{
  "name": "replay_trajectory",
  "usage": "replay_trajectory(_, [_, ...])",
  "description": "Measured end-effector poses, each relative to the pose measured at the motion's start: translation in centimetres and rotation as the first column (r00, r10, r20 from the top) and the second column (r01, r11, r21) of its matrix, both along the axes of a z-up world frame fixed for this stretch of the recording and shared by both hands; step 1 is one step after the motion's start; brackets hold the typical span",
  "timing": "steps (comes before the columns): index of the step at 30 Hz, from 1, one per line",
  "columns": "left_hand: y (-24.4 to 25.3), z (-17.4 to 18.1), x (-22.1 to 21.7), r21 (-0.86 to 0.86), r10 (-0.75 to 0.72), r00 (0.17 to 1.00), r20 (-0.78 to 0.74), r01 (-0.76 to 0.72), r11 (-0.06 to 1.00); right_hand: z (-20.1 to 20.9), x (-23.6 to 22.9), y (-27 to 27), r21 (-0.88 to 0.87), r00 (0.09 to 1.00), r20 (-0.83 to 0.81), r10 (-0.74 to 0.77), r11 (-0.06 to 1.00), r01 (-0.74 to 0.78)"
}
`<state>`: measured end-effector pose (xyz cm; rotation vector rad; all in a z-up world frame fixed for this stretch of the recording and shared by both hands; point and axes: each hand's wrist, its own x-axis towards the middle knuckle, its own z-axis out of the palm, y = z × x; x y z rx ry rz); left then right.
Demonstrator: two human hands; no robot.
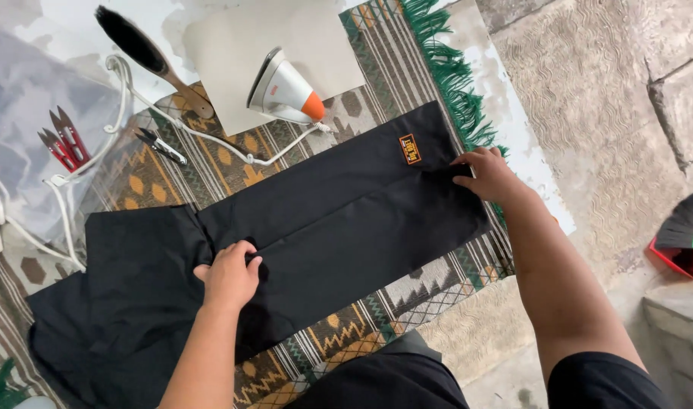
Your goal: The person irons a black garment laid on a patterned mat, repeatedly smoothing and folding sections while using an electric iron. The person also uses a small blade to trim loose threads from the garment during the process.
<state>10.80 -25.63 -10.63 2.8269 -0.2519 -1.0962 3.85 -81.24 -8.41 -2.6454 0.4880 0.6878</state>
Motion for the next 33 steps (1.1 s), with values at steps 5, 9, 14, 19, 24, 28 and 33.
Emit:
replay_trajectory(5, [1.0,0.3,0.3,0.082,-0.018,1.0,-0.025,0.02,0.996,-2.0,0.7,-1.7,0.205,0.979,0.037,-0.201,0.96,0.189])
replay_trajectory(9, [0.8,2.2,-0.7,0.029,0.043,0.999,0.023,-0.043,0.999,-1.7,0.7,-2.3,0.491,0.923,-0.009,-0.386,0.802,0.34])
replay_trajectory(14, [0.8,1.9,-1.4,0.008,0.073,0.991,0.116,-0.074,0.997,-6.8,0.4,-3.2,0.326,0.892,0.128,-0.434,0.867,0.376])
replay_trajectory(19, [1.2,0.1,-1.9,0.046,0.049,0.982,0.182,-0.058,0.997,-7.6,0.2,-2.2,0.241,0.857,0.143,-0.496,0.857,0.456])
replay_trajectory(24, [1.7,-1.2,-2.0,0.118,0.009,0.985,0.17,-0.029,0.993,-6.4,1.4,-0.7,0.318,0.827,0.246,-0.506,0.848,0.424])
replay_trajectory(28, [0.6,3.2,-4.2,0.044,-0.021,0.924,0.382,0.004,0.999,-4.7,1.5,1.1,0.208,0.851,0.278,-0.447,0.892,0.401])
replay_trajectory(33, [4.4,2.1,-10.0,-0.029,0.097,0.743,0.662,-0.104,0.994,-3.9,-1.0,2.3,-0.079,0.823,0.509,-0.252,0.938,0.336])
